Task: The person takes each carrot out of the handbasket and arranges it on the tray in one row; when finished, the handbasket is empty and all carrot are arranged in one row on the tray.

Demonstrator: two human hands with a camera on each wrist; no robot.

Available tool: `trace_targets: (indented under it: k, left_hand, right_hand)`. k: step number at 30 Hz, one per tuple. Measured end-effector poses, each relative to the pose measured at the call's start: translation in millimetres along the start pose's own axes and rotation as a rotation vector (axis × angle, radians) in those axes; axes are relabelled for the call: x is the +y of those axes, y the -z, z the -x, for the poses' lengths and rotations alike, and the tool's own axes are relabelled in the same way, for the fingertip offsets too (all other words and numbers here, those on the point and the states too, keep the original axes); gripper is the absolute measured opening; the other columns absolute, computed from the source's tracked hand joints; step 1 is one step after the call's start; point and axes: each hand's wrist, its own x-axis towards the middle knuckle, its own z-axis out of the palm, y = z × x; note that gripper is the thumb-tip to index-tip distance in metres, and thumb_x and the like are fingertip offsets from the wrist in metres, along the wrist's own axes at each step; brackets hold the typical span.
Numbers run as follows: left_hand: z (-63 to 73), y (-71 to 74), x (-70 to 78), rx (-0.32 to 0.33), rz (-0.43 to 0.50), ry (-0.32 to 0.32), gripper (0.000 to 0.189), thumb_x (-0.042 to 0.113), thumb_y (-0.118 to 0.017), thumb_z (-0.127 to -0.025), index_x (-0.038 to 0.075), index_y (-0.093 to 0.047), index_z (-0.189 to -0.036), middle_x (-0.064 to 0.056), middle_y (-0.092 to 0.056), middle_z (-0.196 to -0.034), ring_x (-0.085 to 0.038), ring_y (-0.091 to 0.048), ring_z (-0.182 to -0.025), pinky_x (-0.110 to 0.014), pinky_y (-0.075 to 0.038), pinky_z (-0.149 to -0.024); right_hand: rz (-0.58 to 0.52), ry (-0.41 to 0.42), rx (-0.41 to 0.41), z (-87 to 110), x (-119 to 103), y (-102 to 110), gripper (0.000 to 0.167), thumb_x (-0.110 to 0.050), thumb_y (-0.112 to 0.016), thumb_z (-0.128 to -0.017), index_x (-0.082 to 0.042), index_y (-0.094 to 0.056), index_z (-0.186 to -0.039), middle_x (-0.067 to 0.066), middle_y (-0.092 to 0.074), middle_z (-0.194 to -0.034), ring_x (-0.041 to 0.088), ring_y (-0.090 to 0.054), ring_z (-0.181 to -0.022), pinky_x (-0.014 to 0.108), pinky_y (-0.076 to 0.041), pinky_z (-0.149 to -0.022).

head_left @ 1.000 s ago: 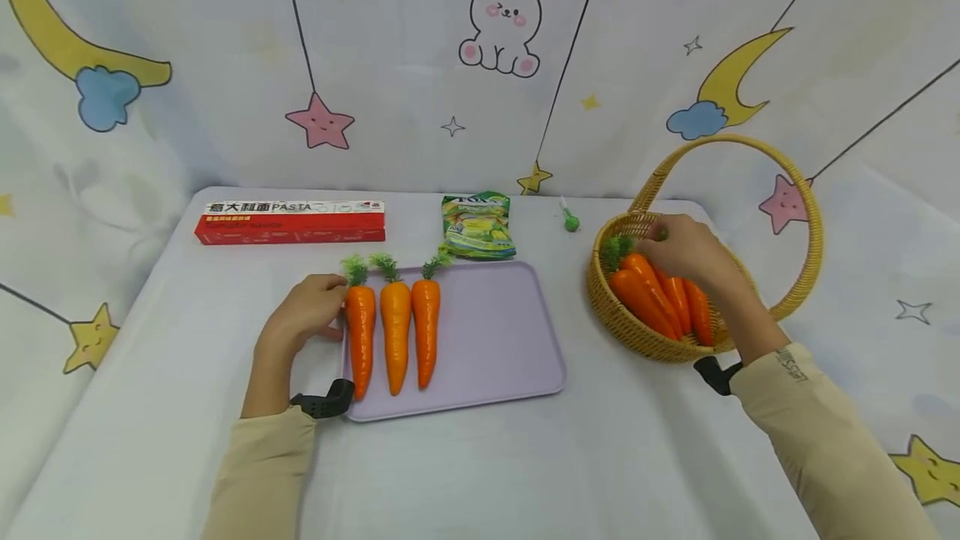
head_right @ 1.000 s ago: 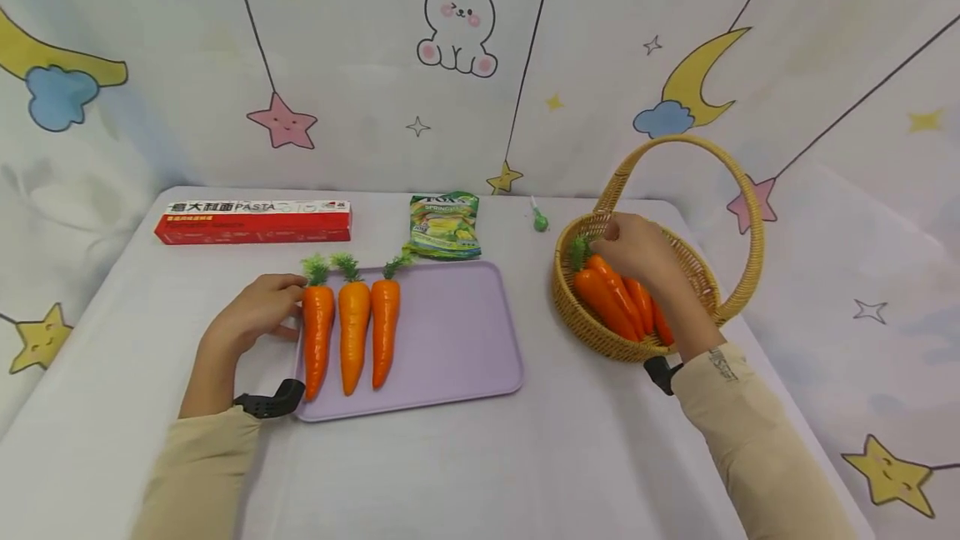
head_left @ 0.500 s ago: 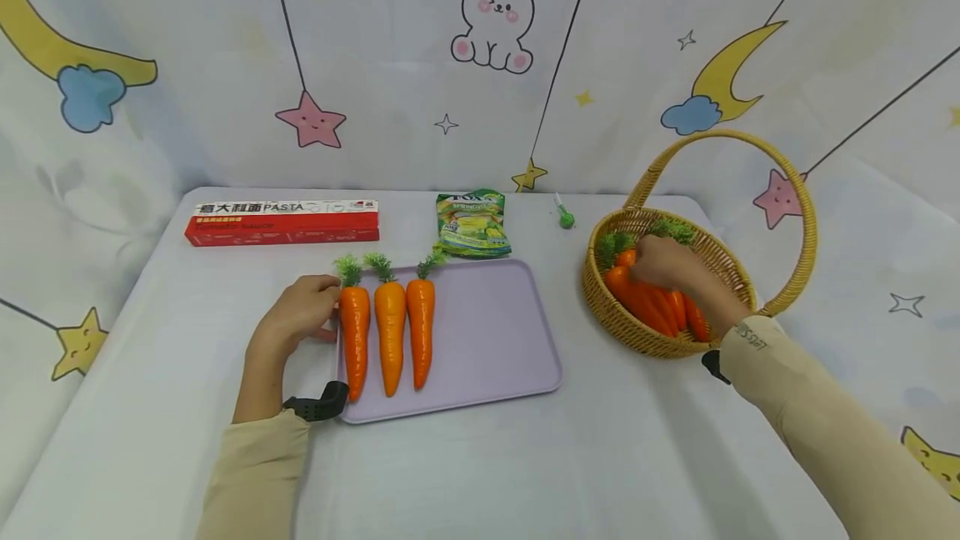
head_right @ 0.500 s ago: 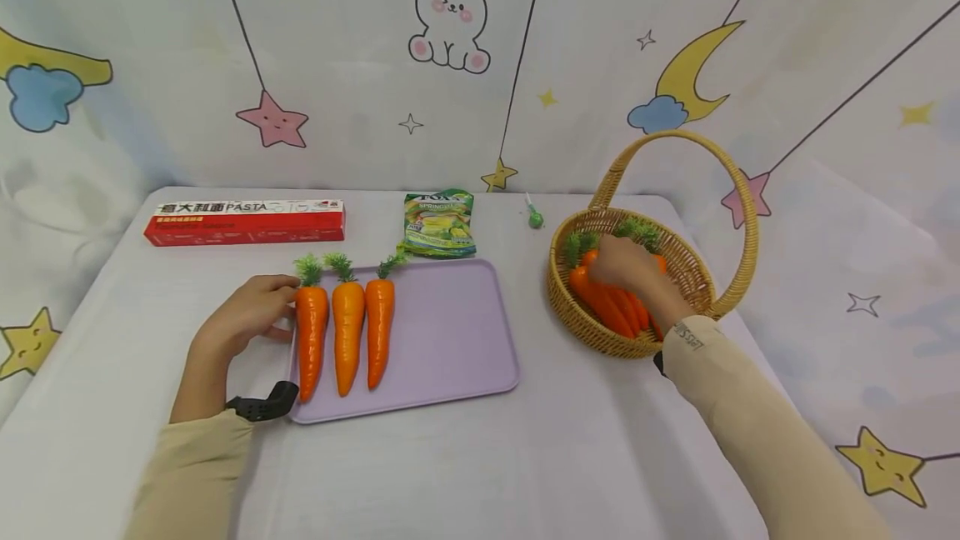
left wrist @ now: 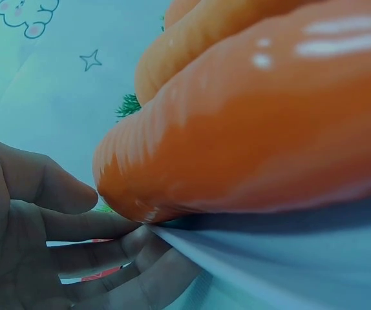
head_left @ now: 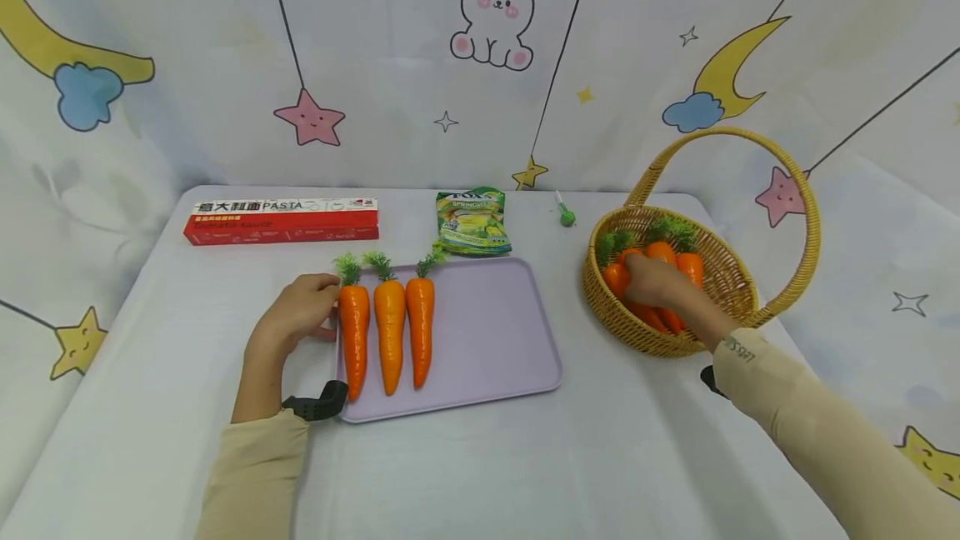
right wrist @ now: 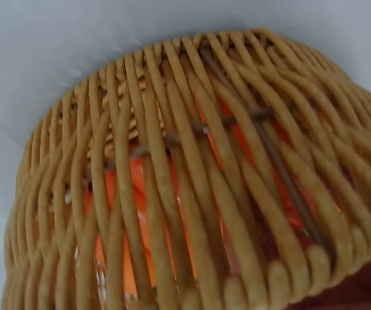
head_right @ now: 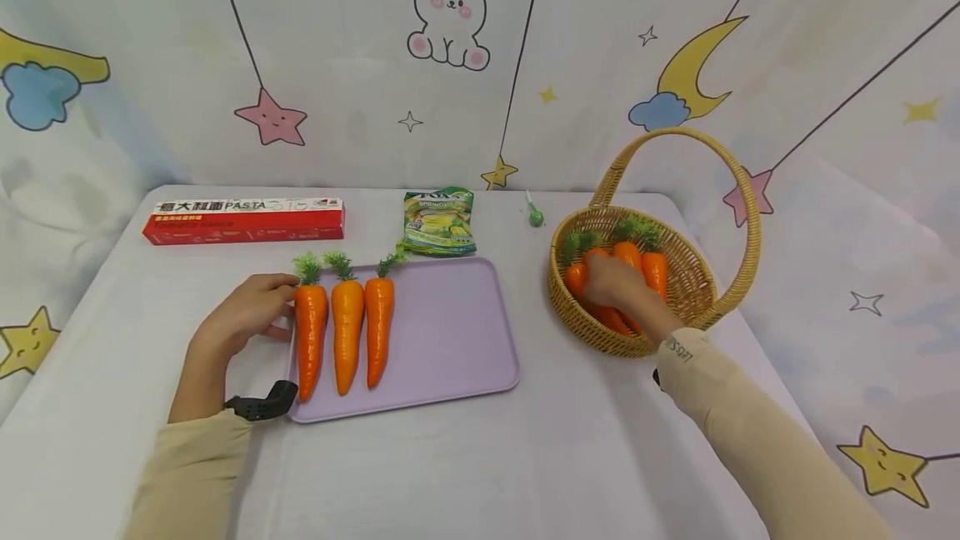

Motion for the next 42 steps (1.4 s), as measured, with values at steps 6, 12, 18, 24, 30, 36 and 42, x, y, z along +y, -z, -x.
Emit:
trace_targets:
  k: [6, 12, 18, 24, 30, 36, 42]
  left_hand:
    - [0.1, -0.7, -1.2, 0.007, 0.016, 0.005, 0.055, 0.018, -0.038, -0.108, -0.017, -0.032, -0.150, -0.036, -0.049, -0.136, -0.045, -0.056, -0.114, -0.042, -0.063, -0.076]
    - [-1.3, -1.3, -3.4, 0.014, 0.015, -0.003, 0.055, 0.018, -0.039, -0.107, -0.017, -0.034, -0.149, -0.035, -0.051, -0.134, -0.044, -0.056, -0.113, -0.041, -0.064, -0.075]
    - [-2.6, -1.8, -5.2, 0.020, 0.003, -0.009, 0.055, 0.019, -0.039, -0.107, -0.016, -0.034, -0.149, -0.035, -0.050, -0.135, -0.044, -0.056, -0.113, -0.042, -0.064, -0.075]
    - [-3.2, -3.0, -4.0, 0.022, 0.003, -0.007, 0.055, 0.019, -0.039, -0.107, -0.016, -0.034, -0.150, -0.034, -0.050, -0.136, -0.044, -0.056, -0.114, -0.042, -0.063, -0.076]
    - [-3.1, -3.6, -2.7, 0.020, 0.011, -0.009, 0.054, 0.018, -0.039, -0.107, -0.016, -0.034, -0.149, -0.035, -0.050, -0.136, -0.044, -0.057, -0.114, -0.042, -0.064, -0.076]
    - [-2.6, -2.8, -2.4, 0.023, 0.006, -0.009, 0.054, 0.017, -0.039, -0.107, -0.016, -0.035, -0.149, -0.035, -0.050, -0.136, -0.044, -0.057, -0.114, -0.041, -0.064, -0.075]
    - [-2.0, -2.8, -2.4, 0.028, -0.006, -0.003, 0.053, 0.017, -0.039, -0.107, -0.016, -0.036, -0.149, -0.035, -0.051, -0.135, -0.044, -0.058, -0.113, -0.042, -0.063, -0.076]
  right_hand:
    - [-0.028, 0.022, 0.050, 0.1, 0, -6, 0.067, -0.005, -0.057, -0.089, 0.016, -0.032, -0.147, 0.040, -0.055, -0.129, 0.045, -0.061, -0.100, 0.056, -0.053, -0.082]
    - [-0.089, 0.051, 0.149, 4.5, 7, -9, 0.076, -0.009, -0.065, -0.090, 0.012, -0.027, -0.152, 0.040, -0.055, -0.130, 0.046, -0.062, -0.098, 0.058, -0.054, -0.078]
    - [-0.137, 0.079, 0.251, 15.8, 10, -4, 0.078, -0.015, -0.067, -0.093, 0.008, -0.025, -0.154, 0.037, -0.062, -0.115, 0.040, -0.062, -0.081, 0.054, -0.053, -0.071]
    - [-0.214, 0.032, 0.297, 26.6, 9, 4, 0.072, -0.020, -0.064, -0.096, 0.003, -0.030, -0.155, 0.038, -0.050, -0.138, 0.056, -0.054, -0.116, 0.068, -0.048, -0.092]
    - [-0.278, 0.002, 0.284, 35.7, 11, 12, 0.073, -0.025, -0.064, -0.097, 0.002, -0.030, -0.157, 0.035, -0.042, -0.147, 0.053, -0.047, -0.124, 0.069, -0.043, -0.101]
    - [-0.328, -0.018, 0.265, 46.9, 11, 21, 0.078, -0.033, -0.063, -0.099, -0.003, -0.024, -0.161, 0.033, -0.042, -0.145, 0.046, -0.048, -0.117, 0.065, -0.047, -0.096]
    - [-0.366, -0.001, 0.319, 53.2, -2, 24, 0.078, -0.034, -0.064, -0.100, -0.008, -0.025, -0.162, 0.029, -0.049, -0.137, 0.043, -0.055, -0.109, 0.053, -0.055, -0.085]
